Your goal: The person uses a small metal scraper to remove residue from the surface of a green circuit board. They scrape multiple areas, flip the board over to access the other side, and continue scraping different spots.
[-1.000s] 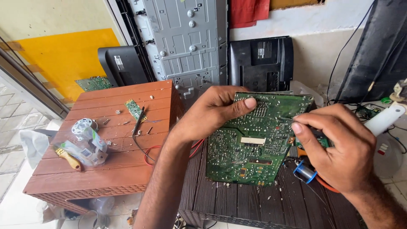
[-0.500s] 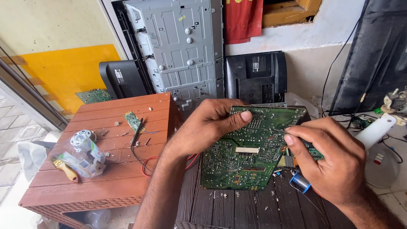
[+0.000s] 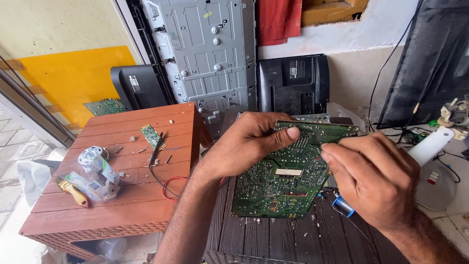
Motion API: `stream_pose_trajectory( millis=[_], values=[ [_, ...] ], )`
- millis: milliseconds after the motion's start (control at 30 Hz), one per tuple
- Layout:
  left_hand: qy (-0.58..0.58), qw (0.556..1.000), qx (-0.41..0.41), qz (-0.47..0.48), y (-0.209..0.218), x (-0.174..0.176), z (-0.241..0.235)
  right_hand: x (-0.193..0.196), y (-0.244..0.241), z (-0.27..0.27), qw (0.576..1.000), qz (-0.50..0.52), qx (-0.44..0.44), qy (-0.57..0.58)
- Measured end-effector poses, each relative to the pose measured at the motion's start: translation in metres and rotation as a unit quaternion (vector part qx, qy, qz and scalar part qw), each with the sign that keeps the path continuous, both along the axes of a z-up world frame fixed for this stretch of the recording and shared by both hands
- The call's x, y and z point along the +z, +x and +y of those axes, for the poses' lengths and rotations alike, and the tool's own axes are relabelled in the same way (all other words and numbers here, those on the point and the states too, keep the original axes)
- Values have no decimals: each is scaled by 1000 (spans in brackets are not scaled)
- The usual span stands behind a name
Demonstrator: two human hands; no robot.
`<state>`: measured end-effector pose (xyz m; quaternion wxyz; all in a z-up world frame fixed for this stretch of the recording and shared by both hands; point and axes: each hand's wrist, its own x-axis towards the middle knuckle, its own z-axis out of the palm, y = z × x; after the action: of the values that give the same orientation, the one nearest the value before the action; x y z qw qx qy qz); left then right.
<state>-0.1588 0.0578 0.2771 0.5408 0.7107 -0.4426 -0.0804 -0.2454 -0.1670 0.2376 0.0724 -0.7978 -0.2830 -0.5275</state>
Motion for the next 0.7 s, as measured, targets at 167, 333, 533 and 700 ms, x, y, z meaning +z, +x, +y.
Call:
stream_pose_trajectory(
  millis=[167,333,533,700],
  values=[
    [17,1000,10,-9,2,-1,0,0,-3,-4,997,40,12,63],
    [17,1000,4,-1,2,-2,-2,-3,-1,-10,996,42,-7,76],
    [30,999,8,-10,3,-1,-1,2,0,-9,998,48,15,38],
    [26,1000,8,2,4,-3,-3,1,1,-14,998,41,15,50]
  ],
)
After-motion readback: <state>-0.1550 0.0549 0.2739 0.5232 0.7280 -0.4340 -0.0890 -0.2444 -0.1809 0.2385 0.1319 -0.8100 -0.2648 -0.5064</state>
